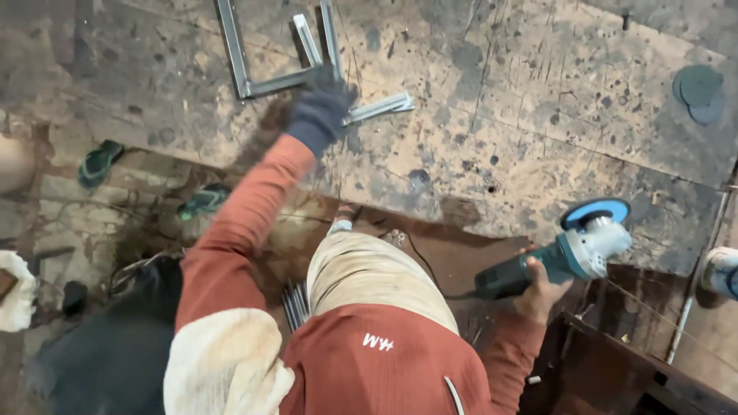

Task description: Using an angle grinder to smooth and clean edges of metal frames or brackets in a workshop.

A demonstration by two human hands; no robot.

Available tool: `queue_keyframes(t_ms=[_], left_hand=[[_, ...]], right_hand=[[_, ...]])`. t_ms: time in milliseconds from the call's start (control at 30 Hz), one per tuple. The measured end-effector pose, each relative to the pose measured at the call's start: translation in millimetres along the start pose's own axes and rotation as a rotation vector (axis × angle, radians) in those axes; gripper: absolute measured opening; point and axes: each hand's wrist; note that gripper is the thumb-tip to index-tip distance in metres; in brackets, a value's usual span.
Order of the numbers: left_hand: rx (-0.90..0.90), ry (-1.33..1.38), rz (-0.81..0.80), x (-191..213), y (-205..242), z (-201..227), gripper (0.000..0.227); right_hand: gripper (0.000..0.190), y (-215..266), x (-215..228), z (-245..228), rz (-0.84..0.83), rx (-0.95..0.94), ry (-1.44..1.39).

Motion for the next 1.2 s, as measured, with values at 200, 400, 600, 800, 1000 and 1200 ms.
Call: queue_keyframes(t_ms=[200,400,600,800,1000,1200], left_hand=[[0.202,0.133,0.133,-46,-47,-132,0.046],[-0.083,0.075,0.38,-231,-129,-227,0.048],[-0.52,-0.142,-0.123,-3,-107,-170,0.016],[-0.88,0.01,-0.051,131,-121,-120,0.007],[-0.978,-0.143,0.293,176,-108,-43,0.008],[-0.623,0.521,0.083,59,-77,71,0.032]], right_hand=[[0.066,21,-22,-5,0.128,-0.023,-0.043],[0.065,33,-12,6,0.188,0.018,-0.019],[0.068,54,-11,8,0.286,-0.009,-0.082],[0.061,61,10,36,0.349,0.075,-0.016],[0.056,48,3,15,0.307,0.144,0.089],[0.053,50,16,1,0.269,-0.055,0.19]])
Point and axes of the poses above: each hand's wrist, its own y-axis away from the middle knuckle, its own x-axis out of the back of the hand, z = x × y, and after that the axes turned 14 degrees about y, right-handed
